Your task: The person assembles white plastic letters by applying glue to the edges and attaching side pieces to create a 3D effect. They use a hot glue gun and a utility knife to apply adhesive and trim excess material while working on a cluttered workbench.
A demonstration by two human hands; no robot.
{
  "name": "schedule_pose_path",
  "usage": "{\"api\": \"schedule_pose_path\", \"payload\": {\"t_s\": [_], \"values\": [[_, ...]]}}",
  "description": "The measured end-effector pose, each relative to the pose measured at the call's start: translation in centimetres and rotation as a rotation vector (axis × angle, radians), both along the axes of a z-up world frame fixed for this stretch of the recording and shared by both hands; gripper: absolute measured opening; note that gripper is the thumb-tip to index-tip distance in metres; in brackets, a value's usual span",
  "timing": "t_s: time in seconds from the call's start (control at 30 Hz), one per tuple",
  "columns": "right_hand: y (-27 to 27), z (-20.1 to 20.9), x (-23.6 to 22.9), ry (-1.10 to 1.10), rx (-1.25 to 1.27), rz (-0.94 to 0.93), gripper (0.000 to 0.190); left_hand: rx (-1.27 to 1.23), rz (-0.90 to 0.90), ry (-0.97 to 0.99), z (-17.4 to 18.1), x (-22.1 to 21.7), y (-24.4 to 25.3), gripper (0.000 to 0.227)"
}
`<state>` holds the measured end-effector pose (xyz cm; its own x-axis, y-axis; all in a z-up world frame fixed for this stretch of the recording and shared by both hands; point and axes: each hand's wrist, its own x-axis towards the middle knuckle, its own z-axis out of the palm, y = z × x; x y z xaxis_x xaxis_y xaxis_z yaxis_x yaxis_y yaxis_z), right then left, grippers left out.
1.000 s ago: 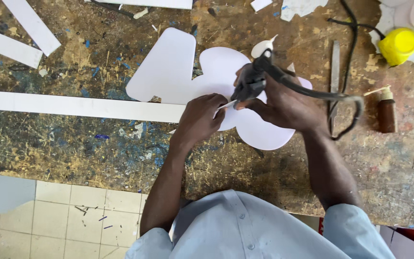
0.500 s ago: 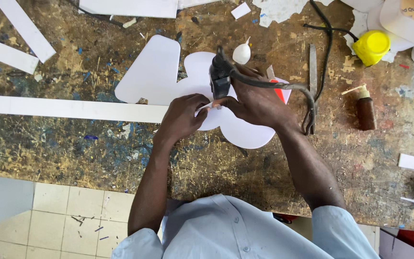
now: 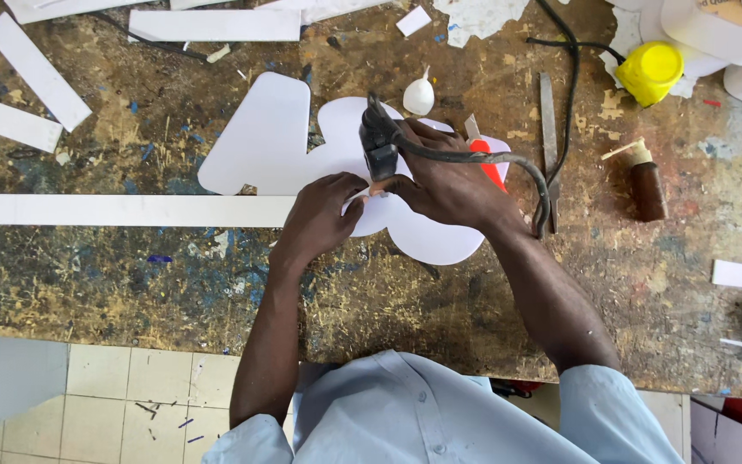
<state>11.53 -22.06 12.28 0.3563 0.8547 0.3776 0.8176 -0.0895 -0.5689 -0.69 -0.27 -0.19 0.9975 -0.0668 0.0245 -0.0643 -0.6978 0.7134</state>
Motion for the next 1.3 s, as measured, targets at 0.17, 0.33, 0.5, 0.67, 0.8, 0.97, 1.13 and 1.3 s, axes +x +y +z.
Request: {"api": "schedule_pose_path", "payload": {"t_s": [0.17, 0.33, 0.5, 0.67, 0.8, 0.97, 1.13, 1.3], "values": [[-0.1, 0.4, 0.3, -0.003, -0.008, 0.001, 0.057, 0.025, -0.002, 0.021, 1.5, -0.4, -0.5, 0.027], [-0.2, -0.2, 0.7, -0.004, 0.006, 0.005, 0.059, 0.038, -0.026, 0.026, 2.0, -0.7, -0.7, 0.028], [-0.2, 0.1, 0.3, 0.035, 0.010, 0.005, 0.062, 0.018, -0.043, 0.081, 1.4, -0.6, -0.3, 0.032], [-0.2, -1.9, 1.2, 0.055, 0.008, 0.013, 0.064, -0.118, -0.037, 0.114, 2.1, -0.7, -0.4, 0.033], [-0.1, -2.4, 1.5, 0.044, -0.018, 0.025, 0.066, -0.277, -0.051, 0.178, 3.2, -0.6, -0.5, 0.036], [-0.4, -1.3, 1.1, 0.053, -0.049, 0.015, 0.068, -0.328, -0.038, 0.183, 2.8, -0.4, -0.6, 0.036], [-1.7, -0.8, 1.9, 0.046, -0.163, -0.023, 0.082, -0.506, -0.038, 0.210, 0.8, -0.3, -0.2, 0.038], [-7.3, 2.4, 3.0, 0.034, 0.353, -0.140, 0.048, -0.438, 0.055, 0.325, 1.3, -0.1, -0.9, 0.038]]}}
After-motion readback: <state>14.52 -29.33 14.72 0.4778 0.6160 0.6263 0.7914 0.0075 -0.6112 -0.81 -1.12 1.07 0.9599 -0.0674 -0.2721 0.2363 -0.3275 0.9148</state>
